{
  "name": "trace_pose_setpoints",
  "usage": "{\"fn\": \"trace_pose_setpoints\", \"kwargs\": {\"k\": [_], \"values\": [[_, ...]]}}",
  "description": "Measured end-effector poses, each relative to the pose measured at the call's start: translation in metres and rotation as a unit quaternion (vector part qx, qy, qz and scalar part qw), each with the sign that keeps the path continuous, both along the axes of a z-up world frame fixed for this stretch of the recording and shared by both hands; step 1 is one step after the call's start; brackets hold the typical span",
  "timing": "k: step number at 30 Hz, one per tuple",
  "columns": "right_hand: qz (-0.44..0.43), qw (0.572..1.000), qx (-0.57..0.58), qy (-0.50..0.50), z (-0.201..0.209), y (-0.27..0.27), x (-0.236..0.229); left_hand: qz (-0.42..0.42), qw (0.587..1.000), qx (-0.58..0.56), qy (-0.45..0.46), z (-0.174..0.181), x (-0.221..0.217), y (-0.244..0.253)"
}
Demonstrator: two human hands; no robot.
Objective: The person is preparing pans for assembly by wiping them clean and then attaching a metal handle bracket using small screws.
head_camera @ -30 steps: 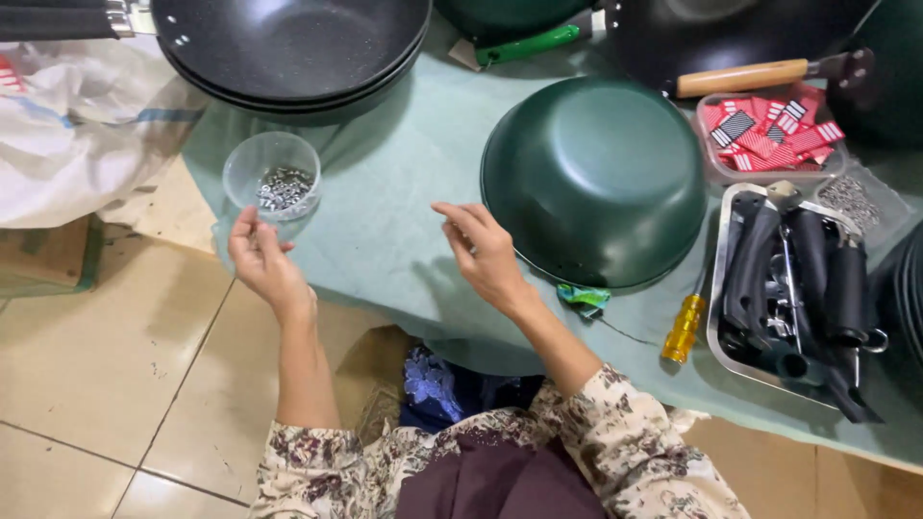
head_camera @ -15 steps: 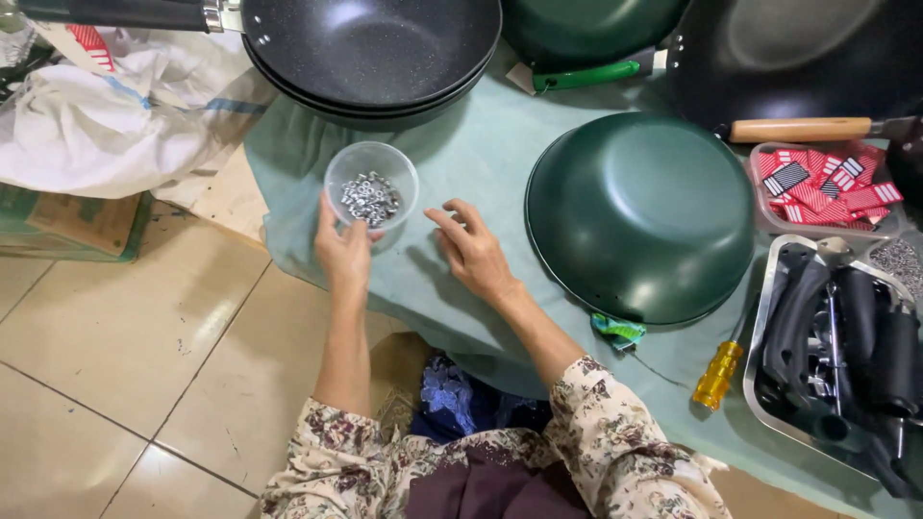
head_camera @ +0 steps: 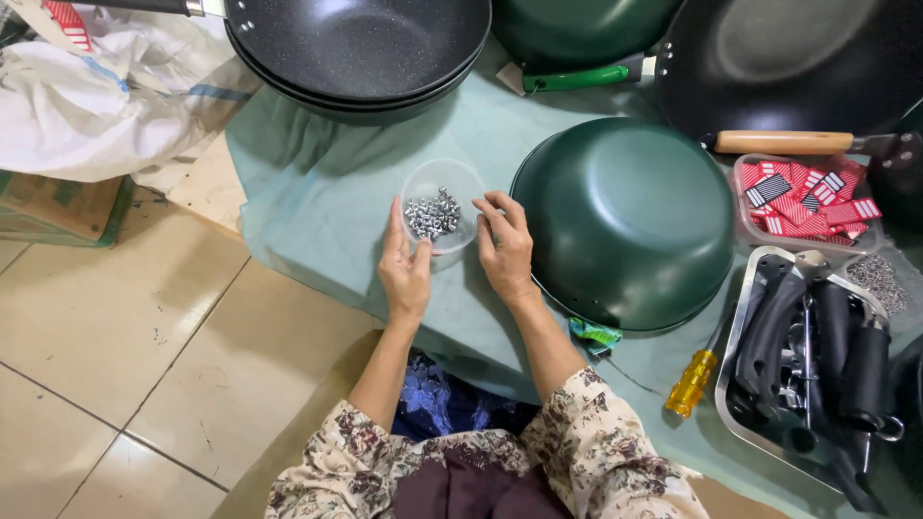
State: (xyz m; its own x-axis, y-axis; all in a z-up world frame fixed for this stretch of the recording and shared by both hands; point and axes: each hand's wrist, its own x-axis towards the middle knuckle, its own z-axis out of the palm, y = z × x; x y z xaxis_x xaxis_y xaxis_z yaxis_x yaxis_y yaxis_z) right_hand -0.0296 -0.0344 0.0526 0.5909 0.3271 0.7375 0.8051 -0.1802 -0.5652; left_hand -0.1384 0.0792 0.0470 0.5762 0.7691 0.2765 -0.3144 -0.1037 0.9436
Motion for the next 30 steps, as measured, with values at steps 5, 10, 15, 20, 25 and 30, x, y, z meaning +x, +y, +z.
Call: {"fn": "trace_pose_setpoints", "kwargs": {"k": [5, 10, 15, 20, 25, 30], "values": [[-0.018, 0.989, -0.038, -0.142, 0.009, 0.004, -0.003, 0.01, 0.995, 0.099, 0.026, -0.001, -0.002, 0.0], [0.035, 0.985, -0.061, -0.155, -0.003, 0.013, -0.009, 0.017, 0.983, 0.172, 0.065, 0.002, -0.004, -0.007], [0.008, 0.979, -0.194, -0.064, -0.018, 0.012, -0.008, 0.011, 0.972, 0.225, 0.07, -0.002, -0.001, -0.007], [0.049, 0.977, -0.208, -0.019, -0.023, 0.011, 0.002, 0.006, 0.976, 0.211, 0.059, -0.005, -0.002, -0.008], [0.057, 0.974, -0.217, -0.005, -0.029, 0.014, 0.006, -0.031, 0.982, 0.178, 0.046, -0.002, -0.005, -0.007], [0.063, 0.981, -0.18, -0.032, -0.021, 0.014, 0.004, -0.045, 0.981, 0.185, 0.036, 0.001, -0.003, -0.007]]}}
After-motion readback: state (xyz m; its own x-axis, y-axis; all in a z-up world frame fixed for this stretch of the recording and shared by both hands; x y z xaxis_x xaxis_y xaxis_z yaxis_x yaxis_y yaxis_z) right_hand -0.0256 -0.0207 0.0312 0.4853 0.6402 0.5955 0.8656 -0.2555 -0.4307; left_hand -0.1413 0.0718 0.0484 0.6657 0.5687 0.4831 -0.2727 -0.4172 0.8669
